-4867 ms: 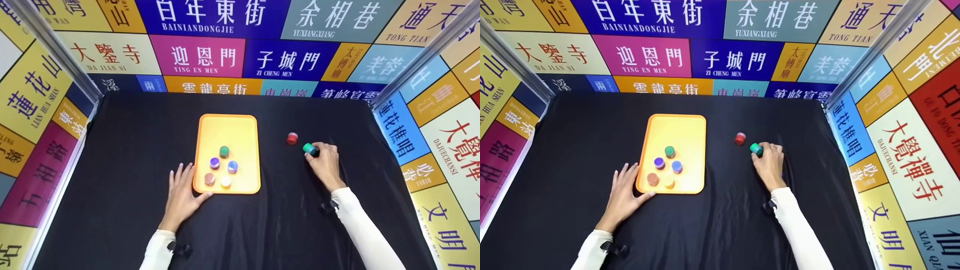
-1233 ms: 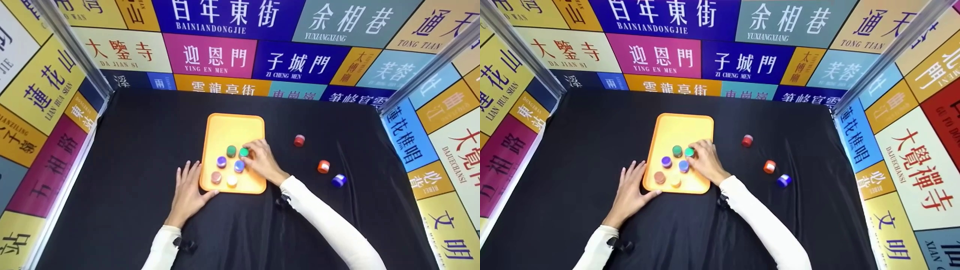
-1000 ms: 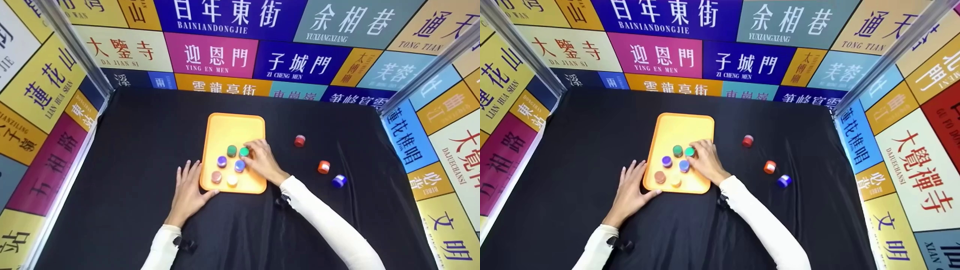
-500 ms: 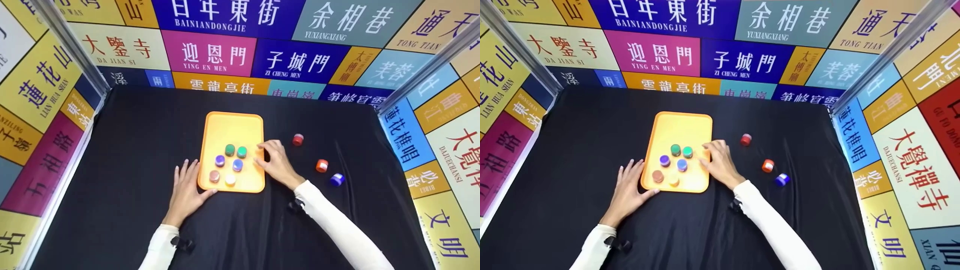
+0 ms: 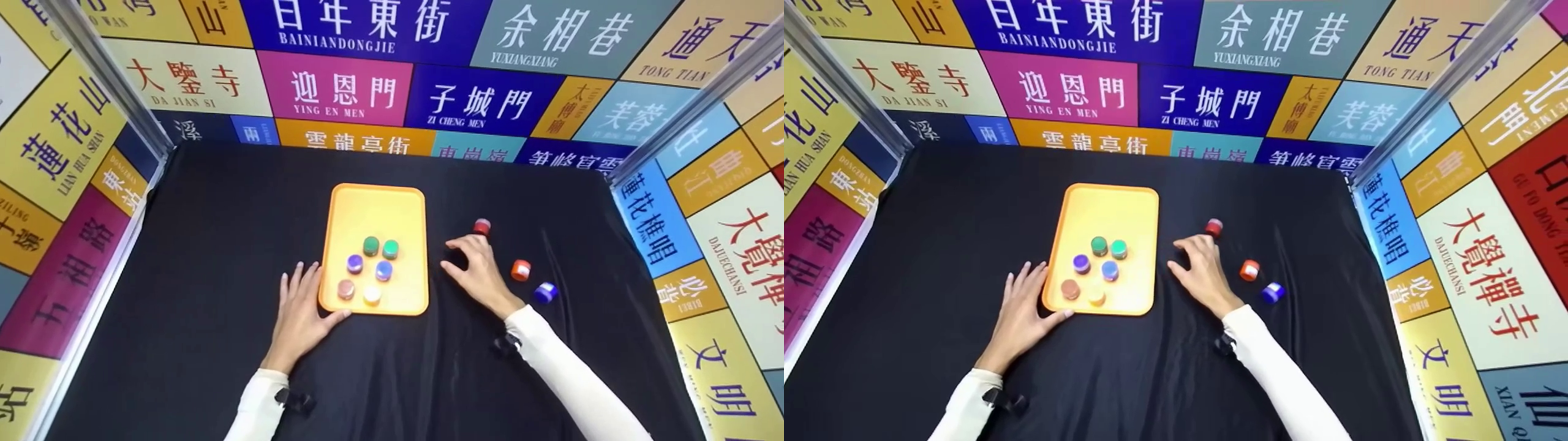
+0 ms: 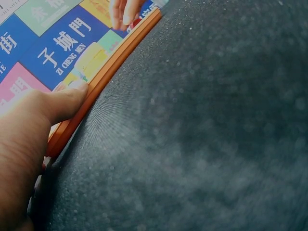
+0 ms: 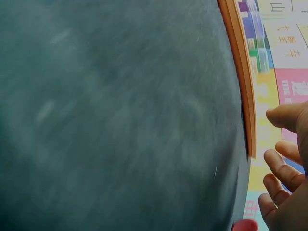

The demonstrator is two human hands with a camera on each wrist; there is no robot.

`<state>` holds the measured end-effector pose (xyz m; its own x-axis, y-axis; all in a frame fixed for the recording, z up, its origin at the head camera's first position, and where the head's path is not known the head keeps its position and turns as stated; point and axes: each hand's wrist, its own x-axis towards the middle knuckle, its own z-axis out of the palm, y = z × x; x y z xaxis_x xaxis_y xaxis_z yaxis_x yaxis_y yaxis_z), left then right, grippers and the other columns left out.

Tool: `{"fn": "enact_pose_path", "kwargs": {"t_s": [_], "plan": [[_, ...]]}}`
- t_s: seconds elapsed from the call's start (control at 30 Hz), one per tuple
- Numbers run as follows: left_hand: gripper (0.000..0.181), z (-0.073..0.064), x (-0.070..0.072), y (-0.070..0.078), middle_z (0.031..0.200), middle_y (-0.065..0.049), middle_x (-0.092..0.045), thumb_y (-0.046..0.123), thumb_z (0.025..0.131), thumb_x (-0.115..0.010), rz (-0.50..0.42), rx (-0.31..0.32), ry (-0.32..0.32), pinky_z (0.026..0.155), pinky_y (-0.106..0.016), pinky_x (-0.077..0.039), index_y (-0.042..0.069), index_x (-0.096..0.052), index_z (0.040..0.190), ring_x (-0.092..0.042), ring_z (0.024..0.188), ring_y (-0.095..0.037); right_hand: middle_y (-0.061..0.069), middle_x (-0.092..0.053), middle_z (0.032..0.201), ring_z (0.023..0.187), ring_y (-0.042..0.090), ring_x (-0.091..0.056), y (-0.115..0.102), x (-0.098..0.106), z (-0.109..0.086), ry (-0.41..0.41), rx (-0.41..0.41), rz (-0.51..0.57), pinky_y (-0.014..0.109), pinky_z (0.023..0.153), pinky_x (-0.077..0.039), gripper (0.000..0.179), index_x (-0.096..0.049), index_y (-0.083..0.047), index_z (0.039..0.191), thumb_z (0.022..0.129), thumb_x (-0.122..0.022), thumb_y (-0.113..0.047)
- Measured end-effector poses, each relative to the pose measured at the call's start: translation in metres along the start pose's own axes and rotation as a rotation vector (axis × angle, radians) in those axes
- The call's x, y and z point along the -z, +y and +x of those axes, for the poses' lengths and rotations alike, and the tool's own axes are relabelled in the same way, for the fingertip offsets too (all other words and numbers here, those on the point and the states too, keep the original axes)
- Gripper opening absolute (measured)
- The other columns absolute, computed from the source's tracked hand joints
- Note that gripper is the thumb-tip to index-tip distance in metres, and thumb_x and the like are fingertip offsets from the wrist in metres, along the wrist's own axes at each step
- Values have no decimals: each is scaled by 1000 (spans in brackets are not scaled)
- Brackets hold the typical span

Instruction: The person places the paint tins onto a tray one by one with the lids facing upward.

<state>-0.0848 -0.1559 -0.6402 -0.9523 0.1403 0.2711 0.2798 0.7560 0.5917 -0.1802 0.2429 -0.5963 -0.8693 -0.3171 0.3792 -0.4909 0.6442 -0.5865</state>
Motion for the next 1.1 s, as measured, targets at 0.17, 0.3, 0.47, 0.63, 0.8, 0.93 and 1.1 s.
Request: {"fn": "enact_pose_path", "kwargs": {"t_s": [0.17,0.3,0.47,0.63,0.8,0.93,1.1], "plan": [[108,-3,1,-1,171,-21,-44,64,86,-86,10,-5,12,136,-64,-5,-2,-48,163,-25,165,-46,18,-74,121,121,42,-56,6,13,-10,23,-5,-15,53,109,-42,39,-76,4,125,91,-90,-10],[107,-4,1,-2,171,-21,-45,64,86,-86,4,-13,20,136,-65,-5,-2,-49,162,-26,165,-47,20,-74,120,119,44,-56,13,23,-17,56,-9,-24,52,107,-42,40,-76,5,124,89,-91,-7],[108,-3,0,-2,171,-20,-45,64,86,-86,9,-18,21,136,-63,-4,-2,-48,162,-26,165,-46,22,-73,117,119,46,-56,24,37,-24,104,-34,-46,54,107,-42,40,-76,6,122,86,-91,-5],[108,-2,-3,-2,172,-19,-44,63,86,-86,15,-18,13,137,-62,-4,-2,-48,163,-24,166,-45,22,-74,114,119,48,-56,38,51,-33,139,-61,-76,56,108,-40,40,-77,6,120,84,-92,-4],[108,-2,-5,-2,171,-20,-45,63,85,-87,9,-29,25,135,-66,-6,-3,-49,162,-26,165,-47,23,-74,114,117,48,-56,46,67,-43,153,-84,-93,56,107,-39,40,-77,6,119,83,-92,-3],[109,-1,-3,-1,171,-21,-45,64,85,-86,4,-24,20,136,-64,-5,-2,-49,162,-26,165,-47,24,-75,115,116,49,-56,53,80,-50,167,-92,-104,58,107,-39,39,-77,7,118,83,-93,-1],[109,0,-2,0,171,-21,-45,64,86,-86,-1,-16,9,136,-63,-3,-2,-48,163,-25,165,-46,23,-75,117,118,49,-55,61,93,-55,176,-135,-117,57,108,-38,38,-77,7,118,84,-92,1]]}}
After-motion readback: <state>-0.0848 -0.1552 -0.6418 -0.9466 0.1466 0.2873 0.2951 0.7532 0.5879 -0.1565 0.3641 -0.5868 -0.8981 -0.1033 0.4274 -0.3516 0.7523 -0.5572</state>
